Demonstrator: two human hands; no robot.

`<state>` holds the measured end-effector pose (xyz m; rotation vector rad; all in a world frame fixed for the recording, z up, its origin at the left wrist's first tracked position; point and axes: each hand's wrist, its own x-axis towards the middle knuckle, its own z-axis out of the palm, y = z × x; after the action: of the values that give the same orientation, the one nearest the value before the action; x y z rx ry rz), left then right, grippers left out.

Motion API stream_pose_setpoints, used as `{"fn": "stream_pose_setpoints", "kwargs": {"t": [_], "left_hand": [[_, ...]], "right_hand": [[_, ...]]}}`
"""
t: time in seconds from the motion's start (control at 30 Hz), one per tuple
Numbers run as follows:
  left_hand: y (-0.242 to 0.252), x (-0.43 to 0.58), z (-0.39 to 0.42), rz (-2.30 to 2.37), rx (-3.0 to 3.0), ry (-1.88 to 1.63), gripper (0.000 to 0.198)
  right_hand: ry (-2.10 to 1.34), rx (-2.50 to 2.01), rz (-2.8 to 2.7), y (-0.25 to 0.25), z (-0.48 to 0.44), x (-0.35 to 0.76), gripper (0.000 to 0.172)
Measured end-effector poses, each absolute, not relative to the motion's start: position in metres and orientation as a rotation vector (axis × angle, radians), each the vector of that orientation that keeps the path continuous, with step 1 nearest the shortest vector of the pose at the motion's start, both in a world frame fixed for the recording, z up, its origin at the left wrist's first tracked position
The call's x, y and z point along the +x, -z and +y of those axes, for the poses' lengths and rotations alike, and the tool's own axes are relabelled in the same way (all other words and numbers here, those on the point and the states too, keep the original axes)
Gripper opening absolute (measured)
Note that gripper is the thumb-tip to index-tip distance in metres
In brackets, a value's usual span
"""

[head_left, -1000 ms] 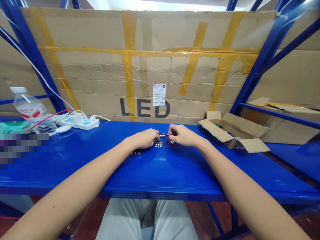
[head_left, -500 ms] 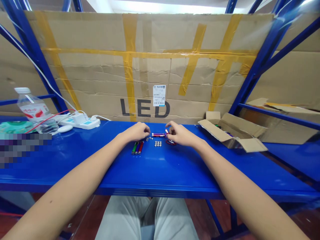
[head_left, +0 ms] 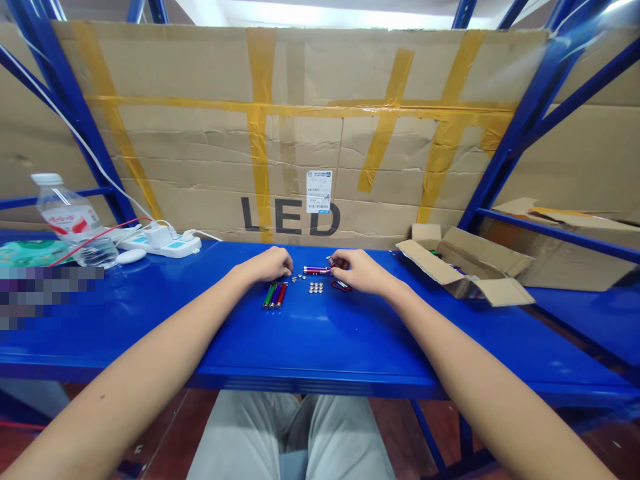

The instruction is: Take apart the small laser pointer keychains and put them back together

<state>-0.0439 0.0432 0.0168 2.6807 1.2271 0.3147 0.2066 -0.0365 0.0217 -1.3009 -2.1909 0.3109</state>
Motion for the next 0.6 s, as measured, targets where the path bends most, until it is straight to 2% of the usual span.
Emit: {"fn": "stream_pose_setpoints", "kwargs": {"t": [0.17, 0.23, 0.4, 0.6], "left_hand": [[-0.019, -0.045, 0.04, 1.316, 2.675, -0.308, 0.008], [-0.021, -0.043, 0.037, 1.297, 2.689, -0.44, 0.006], [-0.027, -0.026, 0.018, 1.009, 2.6, -1.033, 0.009], [-0.027, -0.001, -0.014, 0.696, 2.605, -1.077, 0.009]], "right_hand": [[-0.36, -1.251, -2.184, -0.021, -0.039, 0.202, 0.005], [-0.357, -1.235, -2.181, -0.02, -0.038, 0.201, 0.004], [-0.353, -1.258, -2.14, -0.016, -0.036, 0.202, 0.004], [-0.579, -1.189, -2.133, -0.017, -0.043, 0.195, 0.007]]}}
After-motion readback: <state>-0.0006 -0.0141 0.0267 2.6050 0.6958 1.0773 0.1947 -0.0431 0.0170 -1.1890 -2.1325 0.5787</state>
